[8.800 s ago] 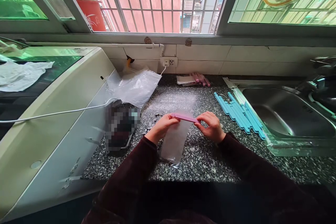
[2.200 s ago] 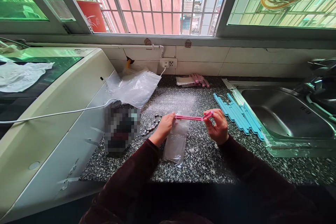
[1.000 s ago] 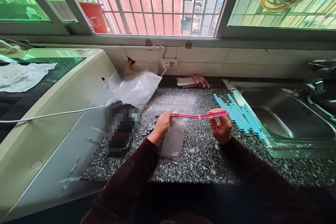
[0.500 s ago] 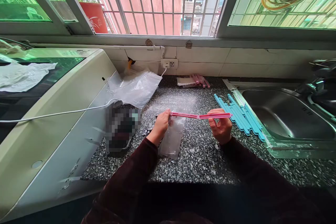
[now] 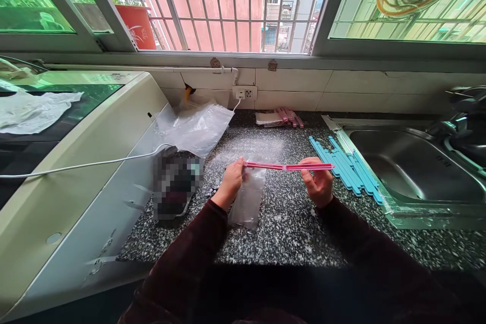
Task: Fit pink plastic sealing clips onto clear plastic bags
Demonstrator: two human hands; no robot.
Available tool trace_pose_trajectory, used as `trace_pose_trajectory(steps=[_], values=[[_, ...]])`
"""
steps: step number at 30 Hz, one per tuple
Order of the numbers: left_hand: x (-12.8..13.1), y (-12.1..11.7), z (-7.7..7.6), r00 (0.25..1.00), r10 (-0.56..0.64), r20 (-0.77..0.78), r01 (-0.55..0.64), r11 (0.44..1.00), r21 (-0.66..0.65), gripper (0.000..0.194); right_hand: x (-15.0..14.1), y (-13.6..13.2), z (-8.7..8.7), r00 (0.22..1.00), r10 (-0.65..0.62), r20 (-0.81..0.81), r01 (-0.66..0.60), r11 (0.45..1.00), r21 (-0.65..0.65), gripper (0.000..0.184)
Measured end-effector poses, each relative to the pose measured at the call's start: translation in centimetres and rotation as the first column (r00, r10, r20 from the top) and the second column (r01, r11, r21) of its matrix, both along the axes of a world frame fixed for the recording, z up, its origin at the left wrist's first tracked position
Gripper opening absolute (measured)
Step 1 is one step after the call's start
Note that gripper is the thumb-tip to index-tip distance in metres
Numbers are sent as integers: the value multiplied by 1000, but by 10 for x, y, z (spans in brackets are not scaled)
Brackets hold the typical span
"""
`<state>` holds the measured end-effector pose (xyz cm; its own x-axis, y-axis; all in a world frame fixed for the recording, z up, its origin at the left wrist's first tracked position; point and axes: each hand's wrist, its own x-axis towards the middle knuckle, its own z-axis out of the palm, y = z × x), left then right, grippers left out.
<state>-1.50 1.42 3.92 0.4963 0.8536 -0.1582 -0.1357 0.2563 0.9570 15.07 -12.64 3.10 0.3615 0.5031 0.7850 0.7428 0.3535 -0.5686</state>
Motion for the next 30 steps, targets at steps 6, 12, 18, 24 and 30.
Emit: trace_pose_trajectory(steps=[6, 12, 18, 24, 30], values=[[-1, 1, -2, 1000, -21, -9, 21, 999, 43, 43, 0, 1, 0, 1000, -16, 8, 16, 1000, 3, 8], [-1, 3, -6, 1000, -22, -18, 23, 997, 77, 43, -1, 0, 2, 998, -18, 58, 19, 1000, -6, 9], [-1, 4, -9, 996, -37, -81, 47, 991, 122, 39, 2, 1, 0, 992, -8, 124, 6, 1000, 14, 11], [-1, 2, -6, 995, -53, -80, 64, 988, 140, 40, 2, 3, -2, 977, 24, 213, -14, 999, -48, 16], [-1, -1, -5, 991, -100, -87, 114, 976, 183, 43, 2, 7, -7, 985, 74, 156, -49, 986, -158, 27]])
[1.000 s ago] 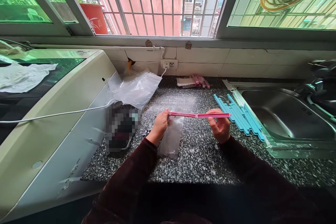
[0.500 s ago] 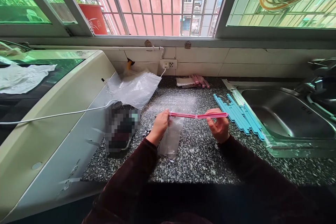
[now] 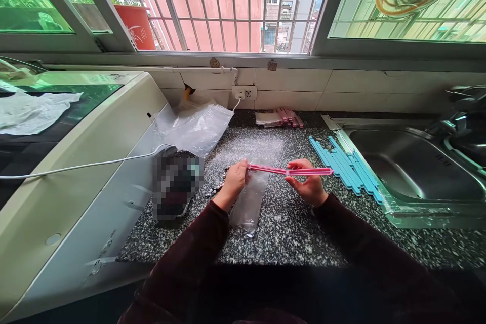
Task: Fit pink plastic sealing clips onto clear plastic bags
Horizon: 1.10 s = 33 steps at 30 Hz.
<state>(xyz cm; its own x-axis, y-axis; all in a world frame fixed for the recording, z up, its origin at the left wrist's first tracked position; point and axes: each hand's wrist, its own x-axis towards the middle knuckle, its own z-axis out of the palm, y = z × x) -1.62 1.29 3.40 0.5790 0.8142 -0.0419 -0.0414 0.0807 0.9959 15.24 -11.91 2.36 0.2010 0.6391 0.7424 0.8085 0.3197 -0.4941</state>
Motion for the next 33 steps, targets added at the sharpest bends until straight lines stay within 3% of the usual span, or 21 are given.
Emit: trace_pose_trajectory(steps=[12, 20, 24, 27, 33], values=[[-2, 3, -7, 998, -63, -8, 64, 996, 62, 46, -6, 1, 2, 999, 30, 15, -29, 999, -17, 8], [-1, 1, -3, 997, -66, 43, 70, 993, -91, 44, -6, 2, 0, 999, -10, 41, 9, 1000, 21, 5], [0, 1, -1, 988, -123, 99, 139, 974, -181, 39, -6, 1, 2, 999, -26, 33, 25, 999, 20, 5], [0, 0, -1, 978, -191, 86, 204, 963, -179, 35, -5, -1, 5, 1000, -22, 21, 21, 999, 41, 6], [-2, -3, -1, 967, -247, 59, 253, 956, -148, 36, 6, -5, 7, 983, -174, -55, 179, 979, 103, 8]])
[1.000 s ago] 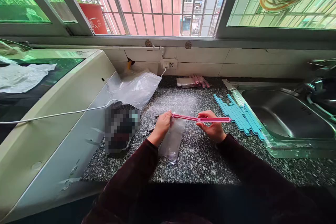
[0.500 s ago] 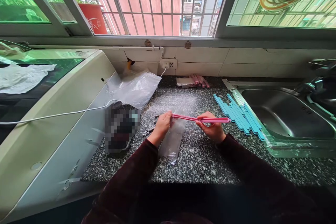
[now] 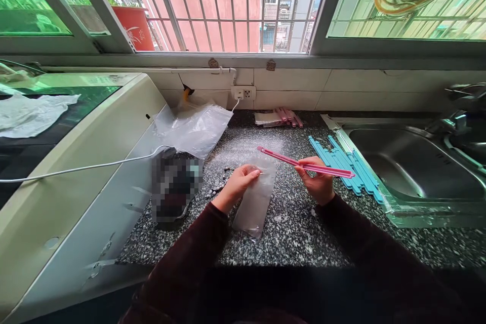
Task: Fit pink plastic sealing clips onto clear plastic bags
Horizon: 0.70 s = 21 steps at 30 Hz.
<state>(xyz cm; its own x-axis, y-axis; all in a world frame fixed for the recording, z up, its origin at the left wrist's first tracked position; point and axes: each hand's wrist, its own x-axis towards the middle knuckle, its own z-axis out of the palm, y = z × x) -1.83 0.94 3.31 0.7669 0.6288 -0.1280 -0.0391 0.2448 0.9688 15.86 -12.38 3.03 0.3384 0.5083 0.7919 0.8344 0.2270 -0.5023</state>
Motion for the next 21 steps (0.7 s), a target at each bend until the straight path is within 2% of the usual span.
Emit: trace_pose_trajectory(steps=[3, 6, 14, 21], values=[[0, -4, 3, 1000, -21, 2, 21, 1000, 12, 38, 5, 2, -5, 995, -83, -56, 82, 996, -31, 7], [-1, -8, 6, 999, -35, 28, 35, 999, 15, 39, 4, 5, -11, 993, -96, -62, 92, 993, -74, 9], [-4, -13, 11, 995, -55, 79, 52, 998, 44, 39, -13, 9, -12, 991, 84, 103, -64, 982, -179, 5], [-3, -13, 8, 994, -86, 67, 86, 996, 13, 37, -17, 4, -5, 986, 130, 99, -118, 986, -119, 3]])
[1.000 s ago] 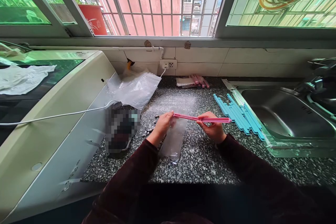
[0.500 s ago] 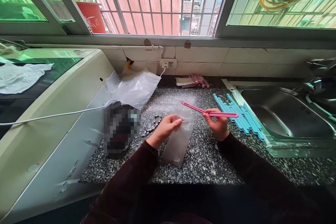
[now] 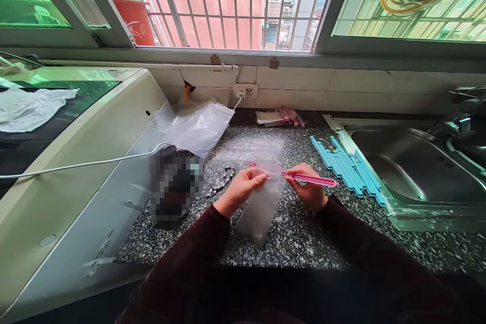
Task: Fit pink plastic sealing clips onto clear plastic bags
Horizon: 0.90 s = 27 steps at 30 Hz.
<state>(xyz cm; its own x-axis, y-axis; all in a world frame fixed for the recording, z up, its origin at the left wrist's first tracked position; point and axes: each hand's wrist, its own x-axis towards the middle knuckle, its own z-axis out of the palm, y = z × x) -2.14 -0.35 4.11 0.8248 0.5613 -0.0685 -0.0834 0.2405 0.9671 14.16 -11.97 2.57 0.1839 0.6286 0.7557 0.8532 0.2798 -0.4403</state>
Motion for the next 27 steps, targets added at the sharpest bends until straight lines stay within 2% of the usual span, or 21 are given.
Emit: trace_pose_trajectory(steps=[13, 20, 27], values=[[2, 3, -5, 999, -29, -43, 26, 997, -70, 38, -1, -3, 6, 998, 57, -25, -56, 998, 42, 5], [4, 1, -8, 998, 63, -4, -63, 989, -137, 43, -1, -3, 5, 998, 41, -39, -40, 999, 25, 5], [4, 5, -6, 998, 52, 19, -49, 987, -154, 42, -6, -3, 5, 997, 64, -46, -64, 998, -9, 3]])
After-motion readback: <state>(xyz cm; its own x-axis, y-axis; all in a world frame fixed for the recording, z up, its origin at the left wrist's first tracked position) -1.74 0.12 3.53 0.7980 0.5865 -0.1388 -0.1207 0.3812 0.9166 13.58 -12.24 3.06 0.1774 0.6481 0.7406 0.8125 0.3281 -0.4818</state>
